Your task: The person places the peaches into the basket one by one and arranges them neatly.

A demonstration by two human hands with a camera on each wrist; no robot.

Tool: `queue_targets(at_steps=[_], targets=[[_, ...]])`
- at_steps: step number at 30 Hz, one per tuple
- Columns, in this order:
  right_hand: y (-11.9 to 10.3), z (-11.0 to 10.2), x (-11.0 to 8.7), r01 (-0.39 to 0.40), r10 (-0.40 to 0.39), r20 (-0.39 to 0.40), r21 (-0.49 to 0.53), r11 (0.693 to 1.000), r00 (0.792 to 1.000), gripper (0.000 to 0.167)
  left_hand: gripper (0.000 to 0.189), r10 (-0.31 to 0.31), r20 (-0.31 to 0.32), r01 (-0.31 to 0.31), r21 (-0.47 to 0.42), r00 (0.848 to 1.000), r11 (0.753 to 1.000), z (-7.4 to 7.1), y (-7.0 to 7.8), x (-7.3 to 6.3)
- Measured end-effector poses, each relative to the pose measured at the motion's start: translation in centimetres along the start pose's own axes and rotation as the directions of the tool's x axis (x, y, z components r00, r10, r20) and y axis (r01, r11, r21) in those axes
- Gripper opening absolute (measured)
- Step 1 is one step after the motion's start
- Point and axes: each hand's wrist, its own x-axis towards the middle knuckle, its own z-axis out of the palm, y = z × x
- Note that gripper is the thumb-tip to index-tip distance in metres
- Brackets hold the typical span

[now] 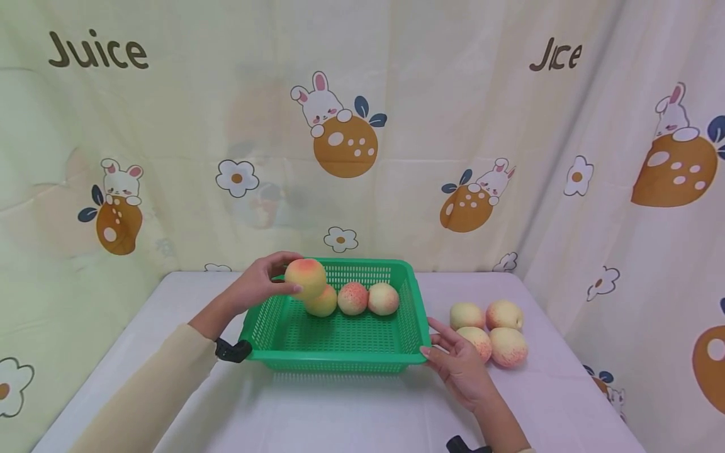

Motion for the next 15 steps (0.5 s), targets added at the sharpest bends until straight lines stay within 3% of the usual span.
queue_targets(at_steps=[15], targets=[[0.1,-0.2,0.0,-0.013,0.013,-0.007,-0.006,1.000,1.000,0.061,0.060,0.015,0.064,-0.015,0.001,0.998,1.000,2.0,-0.7,2.9]])
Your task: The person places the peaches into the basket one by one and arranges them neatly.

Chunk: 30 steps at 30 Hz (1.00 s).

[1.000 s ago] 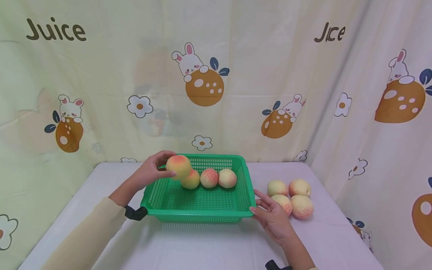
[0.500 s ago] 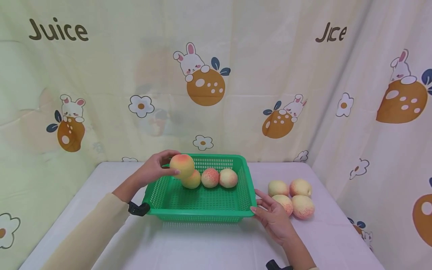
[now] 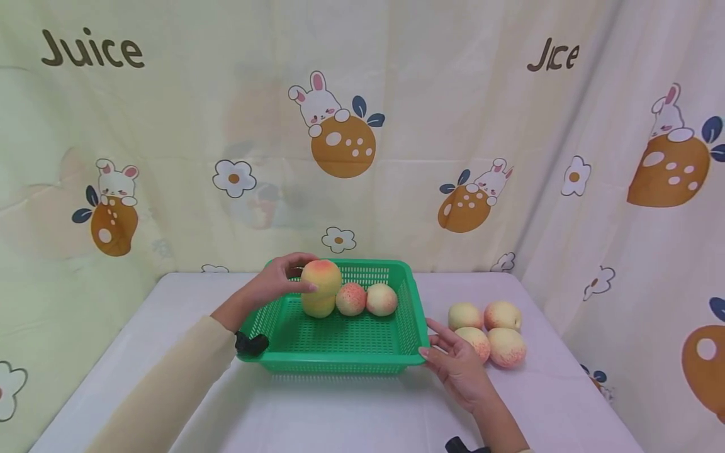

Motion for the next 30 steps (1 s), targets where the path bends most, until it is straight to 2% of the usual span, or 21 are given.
queue_targets(at_steps=[7,13,22,30], targets=[[0.2,0.0,0.0,0.003,-0.003,-0.014,0.005,1.000,1.000,0.060,0.059,-0.016,0.037,0.017,-0.030,0.999,0.999,1.1,-0.2,1.1],[0.2,0.0,0.0,0.014,-0.014,0.001,0.014,1.000,1.000,0.061,0.062,-0.026,0.051,0.025,0.012,0.998,1.000,2.0,-0.3,2.0],[0.0,0.2,0.0,-0.003,0.003,-0.018,0.003,1.000,1.000,0.063,0.059,-0.025,0.124,0.023,0.020,0.992,1.000,3.5,-0.2,2.9],[0.0,0.0,-0.1,0.007,-0.007,0.000,0.010,1.000,1.000,0.064,0.061,-0.012,0.189,-0.001,0.071,0.982,0.997,4.9,-0.1,3.9]])
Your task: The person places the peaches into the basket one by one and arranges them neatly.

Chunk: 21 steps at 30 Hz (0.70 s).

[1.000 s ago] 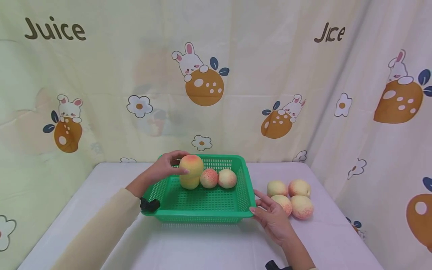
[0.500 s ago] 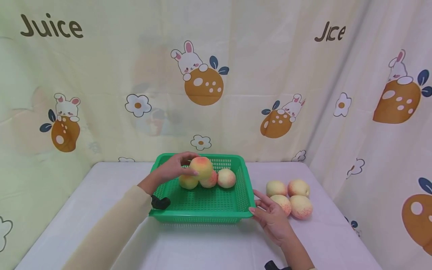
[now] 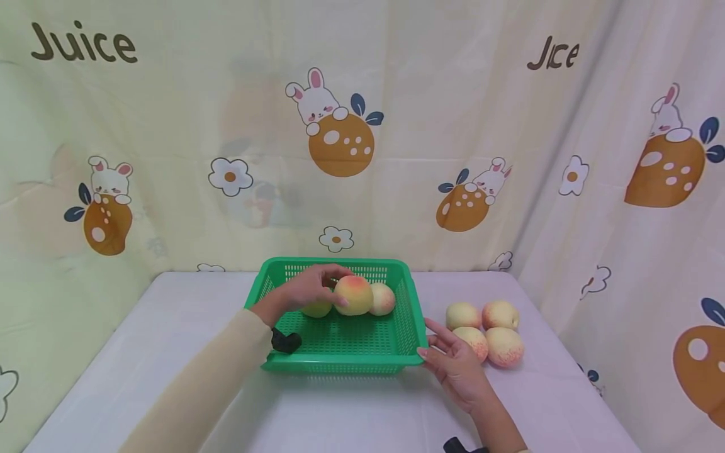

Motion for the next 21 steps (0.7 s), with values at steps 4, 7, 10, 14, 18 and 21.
queue_targets(at_steps=[4,7,10,14,18,21], targets=[[0.0,0.0,0.0,0.001,-0.002,0.005,0.003,1.000,1.000,0.064,0.059,-0.009,0.029,0.009,-0.003,1.000,1.000,0.5,0.2,0.4],[0.0,0.0,0.1,0.003,-0.003,0.008,0.001,1.000,1.000,0.064,0.059,-0.022,0.045,0.021,0.004,0.999,1.000,0.9,0.4,0.5],[-0.1,0.1,0.1,0.000,0.000,0.005,-0.007,1.000,1.000,0.064,0.059,-0.027,0.052,0.026,0.022,0.998,0.999,1.2,0.6,0.7],[-0.1,0.1,0.1,-0.005,0.005,0.001,-0.015,1.000,1.000,0.064,0.059,-0.036,0.061,0.034,0.038,0.997,0.999,1.6,0.9,1.0],[-0.1,0.1,0.1,-0.004,0.004,0.000,-0.012,1.000,1.000,0.064,0.059,-0.057,0.077,0.054,0.047,0.995,0.997,2.0,1.3,1.2],[-0.1,0.1,0.1,-0.001,0.001,0.001,-0.010,1.000,1.000,0.064,0.056,-0.088,0.096,0.087,0.017,0.991,0.996,2.2,1.7,1.1]])
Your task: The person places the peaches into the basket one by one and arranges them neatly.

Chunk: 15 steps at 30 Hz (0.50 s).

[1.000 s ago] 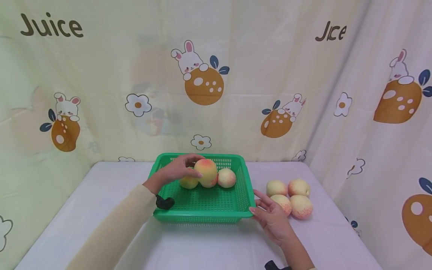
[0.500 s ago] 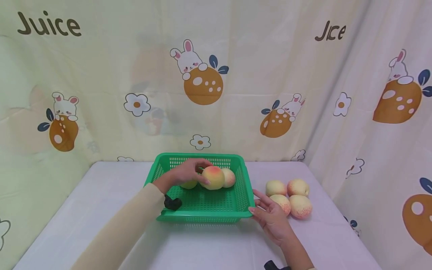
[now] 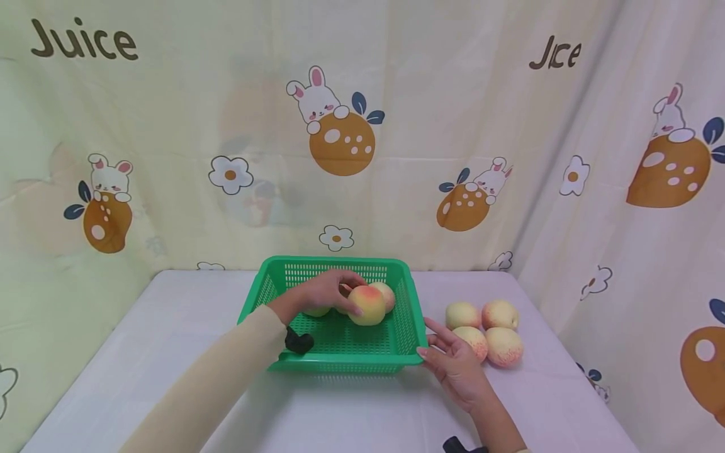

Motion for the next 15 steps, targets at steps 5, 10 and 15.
queue_targets(at_steps=[5,10,15], targets=[[0.0,0.0,0.0,-0.004,0.004,-0.001,0.003,1.000,1.000,0.064,0.054,-0.047,0.040,0.051,-0.091,0.998,0.995,0.4,0.6,-0.1],[-0.1,0.0,0.0,-0.009,0.009,-0.003,0.009,1.000,1.000,0.064,0.052,-0.065,0.036,0.068,-0.089,0.997,0.994,0.9,1.0,-0.1],[-0.1,-0.1,0.0,-0.012,0.012,-0.007,0.009,1.000,1.000,0.064,0.051,-0.092,0.031,0.093,-0.064,0.995,0.994,1.4,1.3,0.1]])
